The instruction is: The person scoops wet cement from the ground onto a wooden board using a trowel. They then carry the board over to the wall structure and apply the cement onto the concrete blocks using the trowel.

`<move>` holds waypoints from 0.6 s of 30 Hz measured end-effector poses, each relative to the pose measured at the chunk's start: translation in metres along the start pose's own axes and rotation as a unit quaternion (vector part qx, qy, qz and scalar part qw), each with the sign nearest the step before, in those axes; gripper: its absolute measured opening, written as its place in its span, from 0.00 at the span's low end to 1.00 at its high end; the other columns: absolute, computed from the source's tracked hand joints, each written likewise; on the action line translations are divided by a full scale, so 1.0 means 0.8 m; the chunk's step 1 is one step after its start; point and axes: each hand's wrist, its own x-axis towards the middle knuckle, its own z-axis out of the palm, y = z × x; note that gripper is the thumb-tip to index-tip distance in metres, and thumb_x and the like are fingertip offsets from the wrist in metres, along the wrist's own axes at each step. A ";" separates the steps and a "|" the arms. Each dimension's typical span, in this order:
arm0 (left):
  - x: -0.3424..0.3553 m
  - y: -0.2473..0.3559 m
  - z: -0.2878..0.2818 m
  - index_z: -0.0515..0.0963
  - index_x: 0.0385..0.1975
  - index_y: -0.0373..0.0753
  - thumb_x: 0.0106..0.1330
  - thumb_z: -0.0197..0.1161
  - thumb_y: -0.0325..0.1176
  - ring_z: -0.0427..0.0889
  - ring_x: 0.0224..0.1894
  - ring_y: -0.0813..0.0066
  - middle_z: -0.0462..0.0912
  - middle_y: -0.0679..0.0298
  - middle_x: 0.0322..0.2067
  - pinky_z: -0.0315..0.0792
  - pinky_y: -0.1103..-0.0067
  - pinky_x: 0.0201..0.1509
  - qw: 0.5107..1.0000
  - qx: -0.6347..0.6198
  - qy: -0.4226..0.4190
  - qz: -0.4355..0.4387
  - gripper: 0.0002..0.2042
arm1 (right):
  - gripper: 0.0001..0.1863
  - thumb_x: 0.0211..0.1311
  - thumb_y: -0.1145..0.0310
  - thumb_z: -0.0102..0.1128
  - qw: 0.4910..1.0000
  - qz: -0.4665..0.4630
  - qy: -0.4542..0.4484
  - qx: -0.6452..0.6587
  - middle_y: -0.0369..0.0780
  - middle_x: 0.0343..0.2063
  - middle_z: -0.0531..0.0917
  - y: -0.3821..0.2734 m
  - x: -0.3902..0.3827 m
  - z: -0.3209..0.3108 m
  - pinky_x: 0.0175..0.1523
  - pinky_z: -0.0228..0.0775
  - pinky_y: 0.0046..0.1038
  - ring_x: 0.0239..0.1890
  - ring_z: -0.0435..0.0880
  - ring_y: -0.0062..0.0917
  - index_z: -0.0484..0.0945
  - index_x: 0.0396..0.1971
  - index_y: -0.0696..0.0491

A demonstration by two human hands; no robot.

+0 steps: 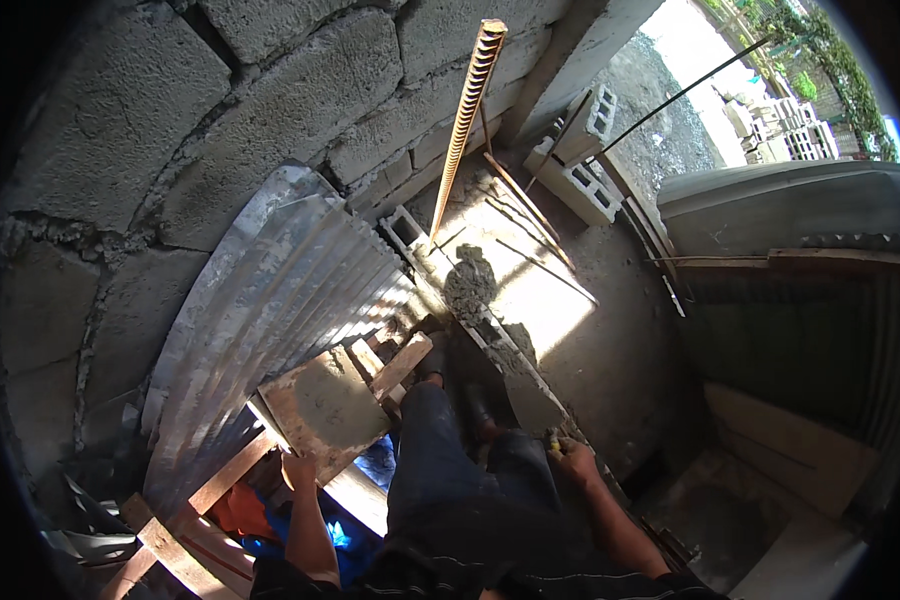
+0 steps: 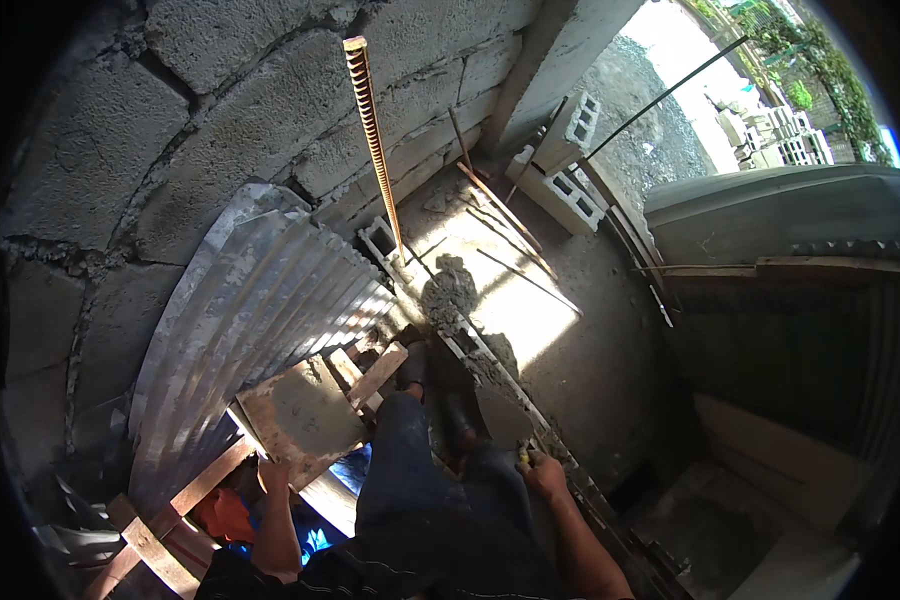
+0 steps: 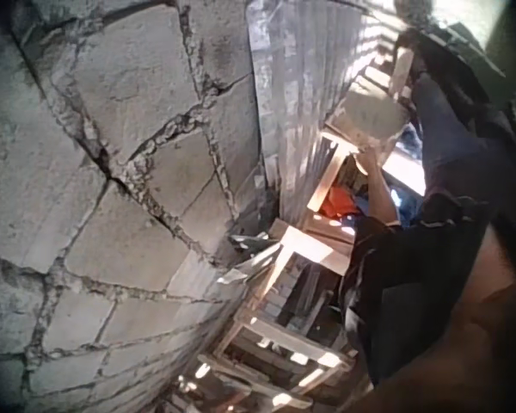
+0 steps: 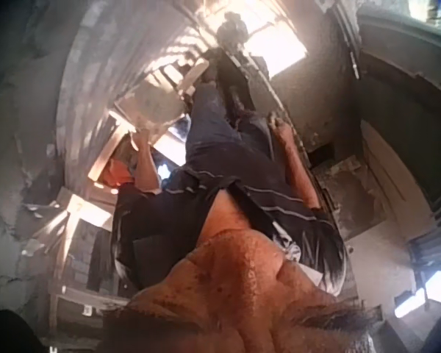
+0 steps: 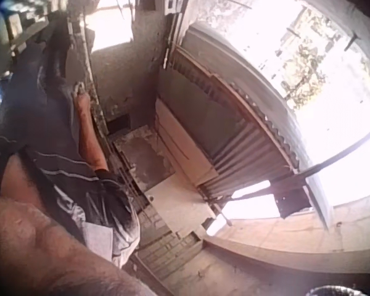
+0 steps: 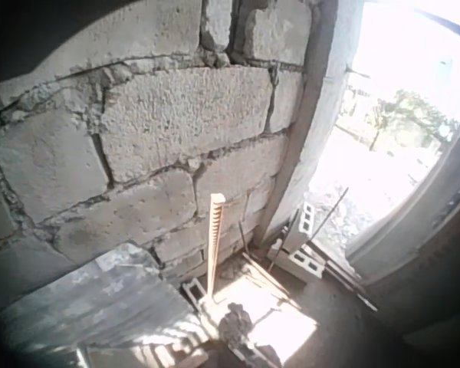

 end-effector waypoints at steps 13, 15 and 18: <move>0.012 -0.038 0.022 0.77 0.37 0.21 0.46 0.69 0.34 0.82 0.35 0.60 0.83 0.52 0.35 0.74 0.68 0.39 0.989 -0.039 -0.143 -0.008 0.22 | 0.25 0.60 0.61 0.63 0.998 -0.061 0.022 0.027 0.50 0.51 0.81 0.091 -0.098 -0.017 0.61 0.69 0.34 0.57 0.79 0.40 0.76 0.55 0.57; -0.005 -0.028 0.029 0.77 0.40 0.20 0.45 0.70 0.35 0.82 0.40 0.57 0.83 0.50 0.37 0.74 0.65 0.43 0.982 0.001 -0.186 -0.009 0.25 | 0.25 0.61 0.62 0.64 0.995 -0.063 0.041 0.066 0.50 0.52 0.81 0.082 -0.111 -0.026 0.61 0.68 0.32 0.57 0.79 0.37 0.75 0.55 0.59; -0.018 -0.038 0.015 0.78 0.42 0.23 0.45 0.70 0.30 0.81 0.37 0.63 0.82 0.54 0.36 0.73 0.70 0.43 0.972 -0.070 -0.211 -0.072 0.24 | 0.25 0.60 0.62 0.64 0.995 -0.073 0.048 0.048 0.49 0.53 0.81 0.044 -0.114 -0.034 0.61 0.68 0.32 0.57 0.79 0.36 0.76 0.55 0.59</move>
